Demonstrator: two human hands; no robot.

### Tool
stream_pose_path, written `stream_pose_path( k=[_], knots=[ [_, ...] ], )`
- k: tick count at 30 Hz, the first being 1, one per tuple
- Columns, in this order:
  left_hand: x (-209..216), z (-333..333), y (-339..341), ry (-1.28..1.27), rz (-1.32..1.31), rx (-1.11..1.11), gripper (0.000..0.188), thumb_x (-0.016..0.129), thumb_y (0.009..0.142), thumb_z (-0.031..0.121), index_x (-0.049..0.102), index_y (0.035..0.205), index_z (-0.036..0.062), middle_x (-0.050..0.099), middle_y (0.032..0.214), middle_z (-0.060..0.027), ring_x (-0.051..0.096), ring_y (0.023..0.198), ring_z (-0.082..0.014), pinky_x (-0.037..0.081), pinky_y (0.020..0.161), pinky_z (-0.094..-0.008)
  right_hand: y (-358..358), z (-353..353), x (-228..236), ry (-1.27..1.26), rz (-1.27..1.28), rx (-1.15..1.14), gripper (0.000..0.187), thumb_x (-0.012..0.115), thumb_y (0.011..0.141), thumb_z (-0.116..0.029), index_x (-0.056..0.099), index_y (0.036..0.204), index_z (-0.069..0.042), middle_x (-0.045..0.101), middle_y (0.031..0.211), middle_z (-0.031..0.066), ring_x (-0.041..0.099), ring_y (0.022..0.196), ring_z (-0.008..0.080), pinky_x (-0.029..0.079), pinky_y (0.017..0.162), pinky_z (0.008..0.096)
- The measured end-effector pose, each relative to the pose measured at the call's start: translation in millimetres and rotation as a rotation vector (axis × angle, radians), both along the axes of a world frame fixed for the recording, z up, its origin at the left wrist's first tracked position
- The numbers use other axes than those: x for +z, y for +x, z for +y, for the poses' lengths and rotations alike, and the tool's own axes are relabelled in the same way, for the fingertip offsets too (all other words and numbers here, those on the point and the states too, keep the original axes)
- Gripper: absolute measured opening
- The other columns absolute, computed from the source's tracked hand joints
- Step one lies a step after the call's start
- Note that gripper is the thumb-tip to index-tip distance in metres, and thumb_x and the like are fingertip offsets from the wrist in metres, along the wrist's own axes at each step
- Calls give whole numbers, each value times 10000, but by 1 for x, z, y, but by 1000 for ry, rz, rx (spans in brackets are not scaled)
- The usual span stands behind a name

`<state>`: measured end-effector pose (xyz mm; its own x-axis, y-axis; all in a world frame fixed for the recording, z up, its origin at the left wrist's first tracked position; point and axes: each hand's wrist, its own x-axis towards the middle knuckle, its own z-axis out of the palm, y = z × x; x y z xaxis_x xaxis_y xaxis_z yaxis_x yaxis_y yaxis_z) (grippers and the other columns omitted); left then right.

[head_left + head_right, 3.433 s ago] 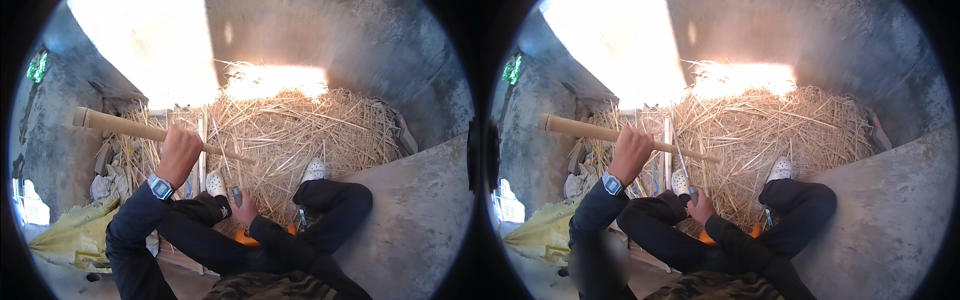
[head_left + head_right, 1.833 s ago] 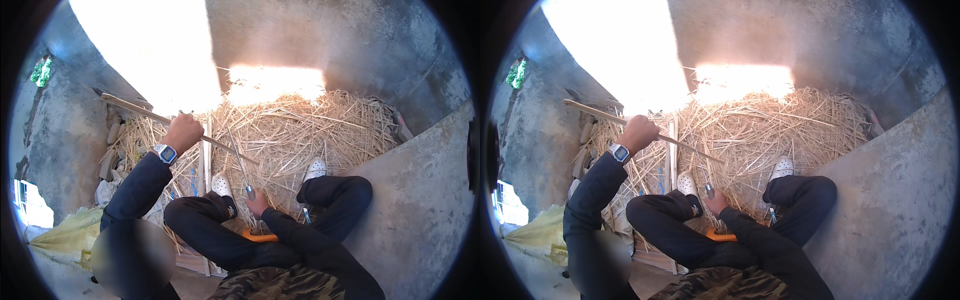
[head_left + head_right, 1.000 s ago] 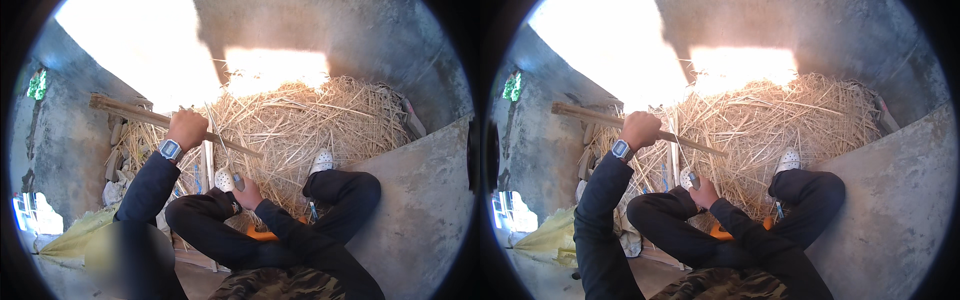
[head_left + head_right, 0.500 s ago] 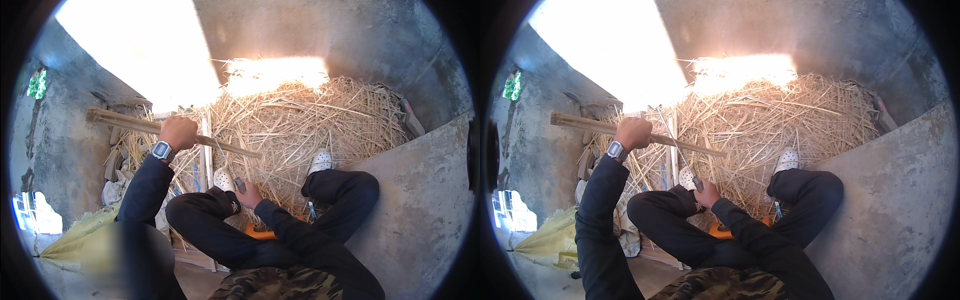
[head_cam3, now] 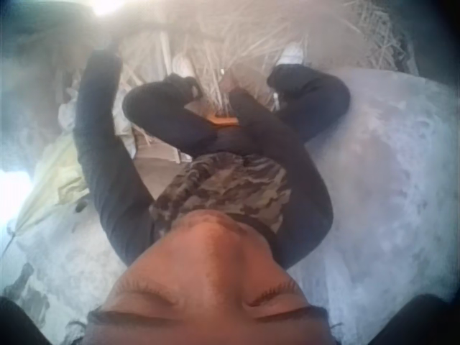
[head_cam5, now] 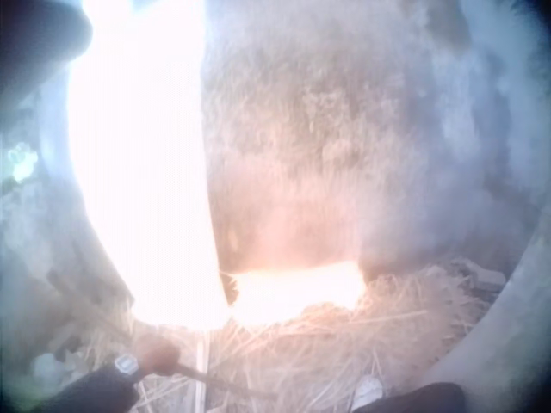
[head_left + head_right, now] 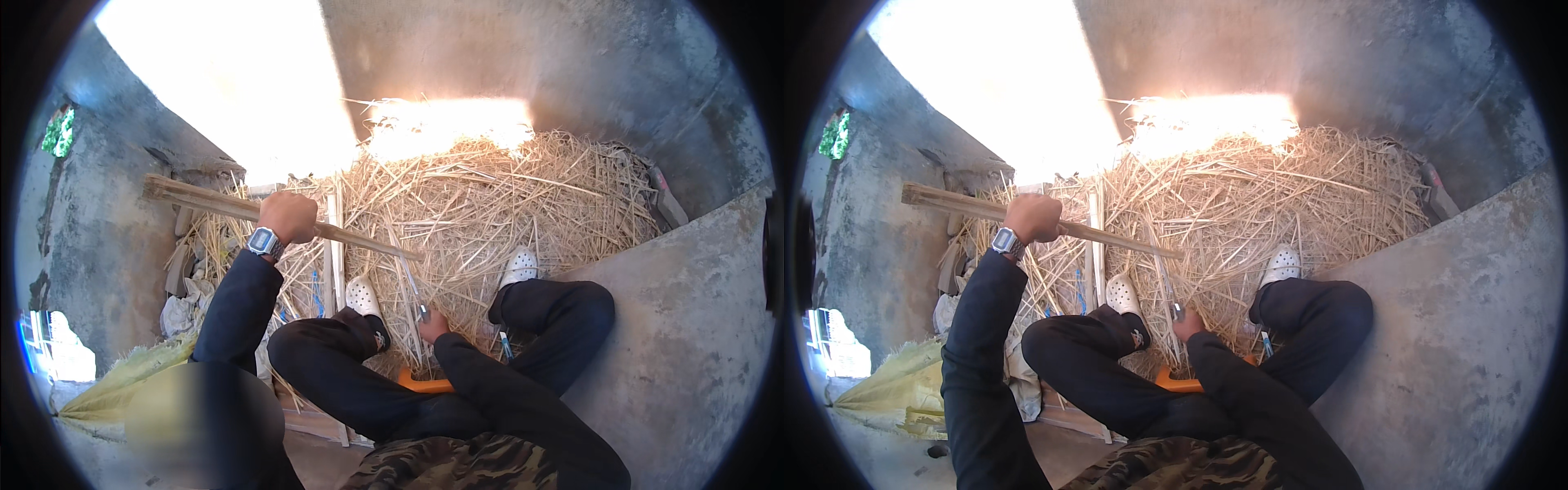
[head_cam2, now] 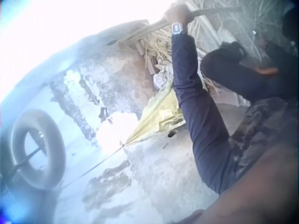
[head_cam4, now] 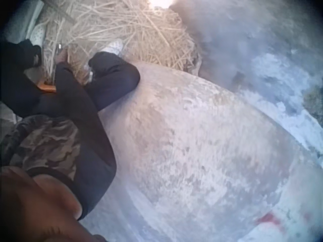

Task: The person sits on a bed of straw and uses a knife to split long bamboo poles into thin strips. They hold the pole with one hand and use the knife to shave and split the material, creating a pile of bamboo strips.

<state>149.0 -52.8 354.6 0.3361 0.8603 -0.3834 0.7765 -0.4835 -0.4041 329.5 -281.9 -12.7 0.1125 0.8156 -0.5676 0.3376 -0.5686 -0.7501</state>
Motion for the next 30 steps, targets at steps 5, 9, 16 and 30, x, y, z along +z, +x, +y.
stream_pose_path(
  k=[5, 9, 16, 30],
  knots=[
    [-3, 2, -3, -10, 10, -28, 238, 731, 728, 314, 713, 799, 88, 696, 803, -116, 677, 796, -302, 537, 706, -417, 36, -6, -28, -384, 97, -141, 213, 606, 790, -108, 593, 876, 87, 602, 694, 170, 610, 559, 294, 492, 533, 437],
    [7, -5, 1, -13, 44, -253, 327, 792, 678, 370, 702, 779, 72, 690, 777, -105, 677, 768, -279, 532, 685, -397, 31, 8, -3, -456, 554, -321, 124, 555, 785, -43, 493, 681, -16, 452, 534, 76, 457, 388, 198, 404, 397, 368],
    [-7, -11, -4, 220, 143, -635, 196, 614, 815, 203, 636, 624, 164, 623, 593, 21, 645, 623, -165, 443, 519, -331, 26, 9, 80, -375, 749, -330, 91, 533, 759, -31, 504, 673, -32, 457, 512, 45, 437, 364, 152, 377, 356, 338],
    [11, -19, 12, -60, 96, -183, 189, 643, 809, 281, 735, 784, 117, 688, 756, -76, 684, 754, -281, 540, 646, -412, -33, 2, 196, 128, 590, -6, 129, 581, 774, -95, 540, 848, 3, 553, 594, 117, 556, 419, 230, 447, 409, 378]
  ],
)
